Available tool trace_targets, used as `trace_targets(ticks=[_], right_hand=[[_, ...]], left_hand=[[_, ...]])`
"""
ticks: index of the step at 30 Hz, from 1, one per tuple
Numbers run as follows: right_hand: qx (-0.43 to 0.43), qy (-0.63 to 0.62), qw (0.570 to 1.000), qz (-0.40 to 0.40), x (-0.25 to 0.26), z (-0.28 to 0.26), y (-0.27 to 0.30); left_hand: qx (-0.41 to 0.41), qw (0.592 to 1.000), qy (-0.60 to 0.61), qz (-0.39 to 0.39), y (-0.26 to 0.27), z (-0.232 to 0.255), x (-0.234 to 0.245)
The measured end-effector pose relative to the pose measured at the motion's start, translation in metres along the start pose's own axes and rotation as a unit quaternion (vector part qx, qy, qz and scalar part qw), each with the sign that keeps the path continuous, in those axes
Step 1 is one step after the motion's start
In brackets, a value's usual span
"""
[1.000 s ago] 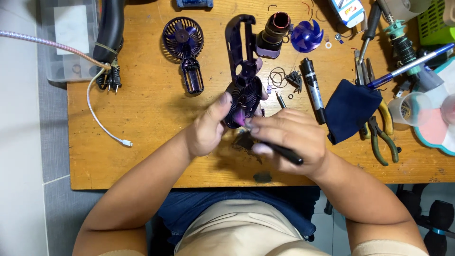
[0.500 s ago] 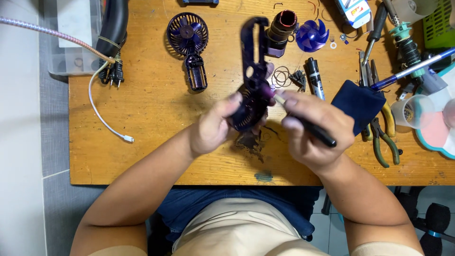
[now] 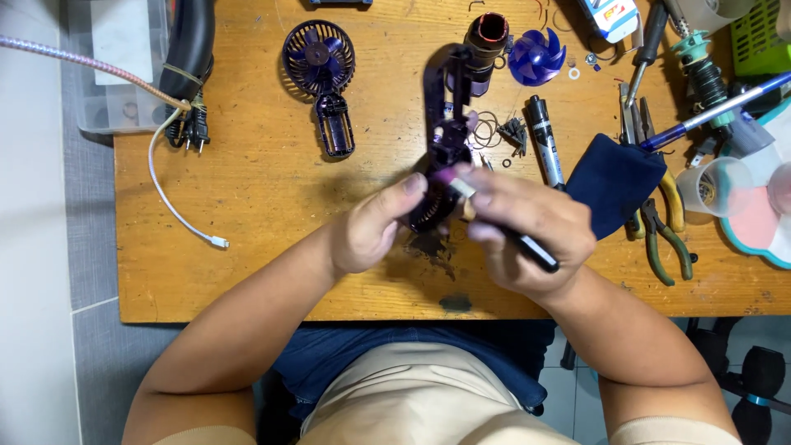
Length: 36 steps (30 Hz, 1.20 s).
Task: Repairing and cleaning a disassembled handheld fan on a workbench using a brush and a tool.
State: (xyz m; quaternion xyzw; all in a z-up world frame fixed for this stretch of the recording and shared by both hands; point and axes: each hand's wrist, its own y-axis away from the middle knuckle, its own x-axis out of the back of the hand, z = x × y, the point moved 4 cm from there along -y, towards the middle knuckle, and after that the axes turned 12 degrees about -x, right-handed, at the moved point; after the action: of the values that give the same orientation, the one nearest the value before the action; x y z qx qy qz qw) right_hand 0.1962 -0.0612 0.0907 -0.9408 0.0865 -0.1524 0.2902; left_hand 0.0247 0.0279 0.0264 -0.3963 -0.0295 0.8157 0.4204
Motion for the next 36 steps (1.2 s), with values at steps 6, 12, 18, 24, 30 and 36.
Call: trace_targets(ticks=[6, 12, 18, 24, 30, 36], right_hand=[[-0.061, -0.079, 0.992, -0.072, -0.024, -0.02, -0.006], [-0.036, 0.067, 0.997, -0.034, 0.006, -0.002, -0.005], [0.021, 0.0, 0.995, -0.099, 0.006, -0.006, -0.007], [-0.042, 0.095, 0.994, -0.032, 0.029, -0.011, -0.017], [-0.136, 0.237, 0.93, -0.247, 0.035, 0.017, -0.025], [-0.18, 0.304, 0.881, -0.314, 0.026, 0.03, -0.02]], left_hand=[[-0.006, 0.999, 0.03, -0.017, 0.0, -0.001, 0.005], [0.002, 0.998, -0.062, 0.006, 0.006, -0.004, 0.0], [0.008, 0.946, -0.309, -0.099, 0.009, 0.024, -0.013], [-0.064, 0.977, -0.17, 0.115, 0.006, 0.039, 0.006], [-0.096, 0.955, -0.238, 0.152, 0.0, 0.054, 0.009], [-0.148, 0.938, -0.286, 0.126, 0.002, 0.044, 0.016]])
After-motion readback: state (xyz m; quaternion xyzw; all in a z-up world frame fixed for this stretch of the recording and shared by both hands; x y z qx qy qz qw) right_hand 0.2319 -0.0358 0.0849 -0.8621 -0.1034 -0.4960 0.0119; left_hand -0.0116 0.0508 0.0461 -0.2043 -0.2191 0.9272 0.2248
